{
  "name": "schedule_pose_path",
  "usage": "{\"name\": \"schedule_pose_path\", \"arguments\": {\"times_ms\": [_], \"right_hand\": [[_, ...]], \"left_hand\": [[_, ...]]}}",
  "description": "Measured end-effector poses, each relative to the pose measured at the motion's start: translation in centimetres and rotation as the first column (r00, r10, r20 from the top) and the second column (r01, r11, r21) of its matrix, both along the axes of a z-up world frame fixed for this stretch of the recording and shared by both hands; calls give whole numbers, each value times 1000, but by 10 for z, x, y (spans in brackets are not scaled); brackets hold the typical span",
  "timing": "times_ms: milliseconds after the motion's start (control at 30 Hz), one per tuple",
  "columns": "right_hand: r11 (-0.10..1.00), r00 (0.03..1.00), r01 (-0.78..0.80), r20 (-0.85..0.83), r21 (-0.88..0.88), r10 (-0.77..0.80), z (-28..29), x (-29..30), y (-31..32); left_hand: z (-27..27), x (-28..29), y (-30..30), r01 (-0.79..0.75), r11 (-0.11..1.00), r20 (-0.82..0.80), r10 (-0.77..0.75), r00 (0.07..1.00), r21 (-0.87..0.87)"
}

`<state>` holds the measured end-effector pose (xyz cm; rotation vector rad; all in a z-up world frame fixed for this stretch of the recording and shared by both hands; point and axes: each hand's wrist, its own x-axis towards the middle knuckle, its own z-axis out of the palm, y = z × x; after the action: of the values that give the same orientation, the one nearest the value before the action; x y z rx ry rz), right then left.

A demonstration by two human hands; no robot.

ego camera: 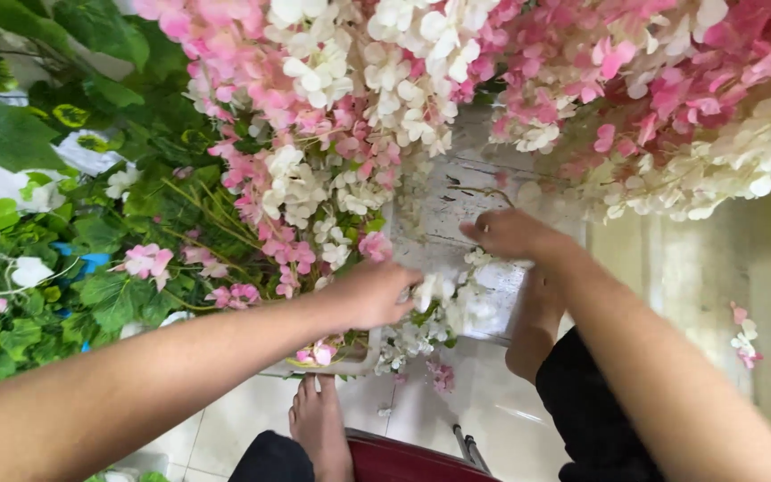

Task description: Arranging artificial pink and white flower stems into a large decorative floral display.

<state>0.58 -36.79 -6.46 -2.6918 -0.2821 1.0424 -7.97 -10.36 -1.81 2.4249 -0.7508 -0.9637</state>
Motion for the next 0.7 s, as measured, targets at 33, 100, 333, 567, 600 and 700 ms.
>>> {"name": "schedule_pose_path", "arguments": {"times_ms": [33, 100, 333, 567, 600, 700], "right_hand": [[1000, 1000, 7, -7, -2, -7, -25, 2, -4], [994, 994, 44, -96, -104, -54, -79, -1, -9], [916, 924, 382, 54, -122, -379, -250, -38, -21], [691, 686, 721, -179, 43, -705, -282, -61, -19], [664, 669, 740, -215, 105, -712, -276, -58, -14], [553, 561, 826, -226, 105, -796, -321, -60, -15]], "left_hand": [[-1, 0, -1, 7, 1000, -7, -7, 1000, -2], [-4, -5, 0, 67, 998, 63, -67, 996, 3], [-21, -16, 5, 173, 985, 147, -173, 974, 13], [-43, -47, 9, 304, 952, 195, -291, 937, -39], [-46, -51, 9, 337, 941, 230, -320, 919, -35], [-53, -54, 7, 358, 931, 211, -338, 917, -65]]}}
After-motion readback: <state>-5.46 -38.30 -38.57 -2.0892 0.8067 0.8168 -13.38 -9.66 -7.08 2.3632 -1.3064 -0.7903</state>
